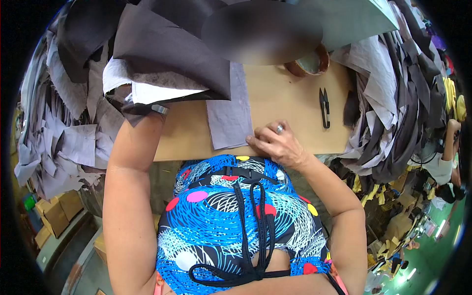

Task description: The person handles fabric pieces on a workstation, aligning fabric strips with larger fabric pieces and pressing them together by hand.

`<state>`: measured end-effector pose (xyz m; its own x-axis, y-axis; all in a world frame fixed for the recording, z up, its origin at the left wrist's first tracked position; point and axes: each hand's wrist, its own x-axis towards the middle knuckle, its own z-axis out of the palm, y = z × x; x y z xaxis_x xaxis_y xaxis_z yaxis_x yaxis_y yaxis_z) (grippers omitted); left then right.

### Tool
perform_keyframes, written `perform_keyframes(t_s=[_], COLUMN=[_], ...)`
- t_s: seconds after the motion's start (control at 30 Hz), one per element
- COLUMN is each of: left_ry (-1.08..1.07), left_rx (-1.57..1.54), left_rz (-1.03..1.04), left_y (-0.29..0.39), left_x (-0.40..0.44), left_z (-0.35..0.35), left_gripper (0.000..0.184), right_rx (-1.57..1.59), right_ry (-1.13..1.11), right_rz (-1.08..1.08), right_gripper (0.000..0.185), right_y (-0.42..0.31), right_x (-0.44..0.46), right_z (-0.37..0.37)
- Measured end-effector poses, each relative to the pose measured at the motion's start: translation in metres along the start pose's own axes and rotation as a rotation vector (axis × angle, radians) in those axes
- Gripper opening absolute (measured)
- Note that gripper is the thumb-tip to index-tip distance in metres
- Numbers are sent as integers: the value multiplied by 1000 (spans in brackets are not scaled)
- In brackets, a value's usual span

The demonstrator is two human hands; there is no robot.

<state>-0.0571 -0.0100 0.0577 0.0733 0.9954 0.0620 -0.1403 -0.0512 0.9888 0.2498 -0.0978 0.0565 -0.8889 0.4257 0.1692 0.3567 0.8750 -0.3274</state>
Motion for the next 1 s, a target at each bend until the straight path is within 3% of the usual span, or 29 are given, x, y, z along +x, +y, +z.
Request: perform_keyframes(t_s=[0.1, 0.23, 0.33, 0.43, 0.67, 0.77, 0.9, 1.0], left_ry=[-1, 2, 3, 7, 16, 15, 7, -4], left_rx=[80, 237, 409, 614, 904, 982, 1115, 1225], left_rz=[9, 32, 59, 99, 154, 166, 167, 161], left_y=[-1, 3, 8, 9, 9, 12, 17, 21], left_x=[3, 6, 11, 13, 17, 17, 20, 27], left_z=[1, 2, 3, 7, 15, 17, 19, 22], left_gripper=[27, 27, 26, 26, 25, 25, 24, 24], right_rx=[227, 4, -205, -256, 203, -45, -225, -2], right_ry=[50, 112, -2, 33, 118, 135, 18, 155], right_rz=[130, 201, 105, -40, 177, 241, -10, 106], right_gripper=[36, 35, 35, 35, 22, 26, 28, 35], right_y=[13, 18, 2, -14, 0, 2, -9, 0], right_x=[13, 33, 21, 0, 6, 18, -10, -19], right_z=[6, 11, 11, 10, 12, 8, 3, 4])
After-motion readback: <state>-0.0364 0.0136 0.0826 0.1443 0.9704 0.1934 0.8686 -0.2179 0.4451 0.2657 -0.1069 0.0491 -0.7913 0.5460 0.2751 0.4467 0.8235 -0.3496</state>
